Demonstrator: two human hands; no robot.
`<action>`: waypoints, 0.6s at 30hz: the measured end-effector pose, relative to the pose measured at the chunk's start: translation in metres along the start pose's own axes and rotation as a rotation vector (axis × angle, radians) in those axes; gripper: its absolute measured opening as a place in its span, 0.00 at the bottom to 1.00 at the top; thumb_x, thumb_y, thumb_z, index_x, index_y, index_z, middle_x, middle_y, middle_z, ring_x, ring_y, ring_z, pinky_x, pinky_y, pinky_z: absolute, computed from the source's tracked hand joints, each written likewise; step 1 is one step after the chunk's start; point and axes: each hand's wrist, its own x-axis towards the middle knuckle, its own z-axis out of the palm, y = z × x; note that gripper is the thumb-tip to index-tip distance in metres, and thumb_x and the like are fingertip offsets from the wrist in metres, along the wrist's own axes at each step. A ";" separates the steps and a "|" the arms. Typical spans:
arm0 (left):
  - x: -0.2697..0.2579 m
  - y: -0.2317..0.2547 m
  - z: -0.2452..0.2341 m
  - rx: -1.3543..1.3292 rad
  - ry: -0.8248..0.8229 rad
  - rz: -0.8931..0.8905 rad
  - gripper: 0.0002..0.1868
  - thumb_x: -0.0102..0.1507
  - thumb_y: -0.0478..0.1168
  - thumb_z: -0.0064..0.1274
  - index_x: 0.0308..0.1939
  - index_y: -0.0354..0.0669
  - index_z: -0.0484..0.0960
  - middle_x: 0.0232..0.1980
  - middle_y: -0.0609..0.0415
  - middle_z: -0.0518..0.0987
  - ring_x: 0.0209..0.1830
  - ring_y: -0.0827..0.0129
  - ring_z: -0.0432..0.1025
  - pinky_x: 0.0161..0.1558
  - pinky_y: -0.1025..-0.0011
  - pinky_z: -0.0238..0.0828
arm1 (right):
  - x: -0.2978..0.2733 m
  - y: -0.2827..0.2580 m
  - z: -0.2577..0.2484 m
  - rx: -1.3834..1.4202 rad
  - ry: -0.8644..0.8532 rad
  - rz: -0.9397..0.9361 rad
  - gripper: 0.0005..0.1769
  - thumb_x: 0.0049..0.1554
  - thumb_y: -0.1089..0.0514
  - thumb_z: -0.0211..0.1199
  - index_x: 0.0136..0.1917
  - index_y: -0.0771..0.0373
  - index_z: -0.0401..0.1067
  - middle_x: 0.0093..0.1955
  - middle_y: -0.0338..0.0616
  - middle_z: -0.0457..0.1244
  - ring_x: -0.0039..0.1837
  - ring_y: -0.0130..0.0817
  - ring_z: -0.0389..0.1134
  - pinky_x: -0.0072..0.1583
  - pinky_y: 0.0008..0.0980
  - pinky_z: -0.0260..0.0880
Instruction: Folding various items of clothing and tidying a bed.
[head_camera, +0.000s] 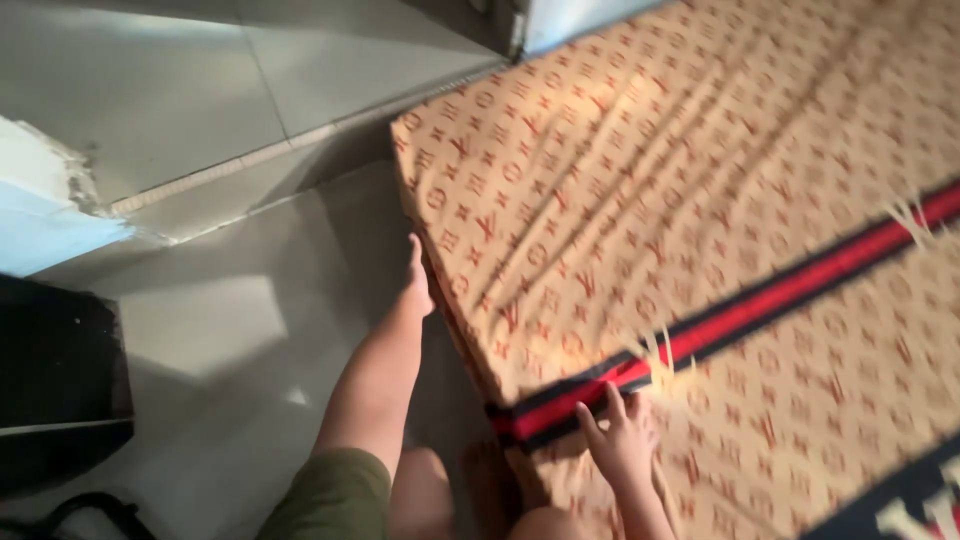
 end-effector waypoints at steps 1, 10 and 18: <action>-0.002 0.023 0.010 0.036 0.001 -0.007 0.62 0.53 0.85 0.36 0.80 0.50 0.56 0.81 0.52 0.60 0.79 0.52 0.55 0.75 0.47 0.52 | 0.020 -0.010 0.001 0.080 -0.001 -0.073 0.45 0.53 0.27 0.61 0.77 0.47 0.59 0.78 0.66 0.48 0.78 0.64 0.50 0.72 0.58 0.54; 0.117 0.129 0.018 0.077 0.011 0.068 0.58 0.51 0.83 0.44 0.74 0.50 0.68 0.75 0.48 0.70 0.73 0.52 0.64 0.70 0.47 0.60 | 0.159 -0.185 -0.019 0.023 -0.115 -0.392 0.50 0.53 0.27 0.59 0.80 0.45 0.49 0.80 0.62 0.46 0.79 0.65 0.43 0.74 0.59 0.43; 0.262 0.173 -0.013 0.146 0.076 0.169 0.49 0.56 0.76 0.50 0.72 0.51 0.72 0.72 0.54 0.73 0.70 0.58 0.66 0.68 0.56 0.63 | 0.214 -0.253 0.004 0.170 -0.003 -0.384 0.50 0.55 0.28 0.59 0.82 0.49 0.49 0.80 0.64 0.47 0.80 0.66 0.44 0.75 0.59 0.41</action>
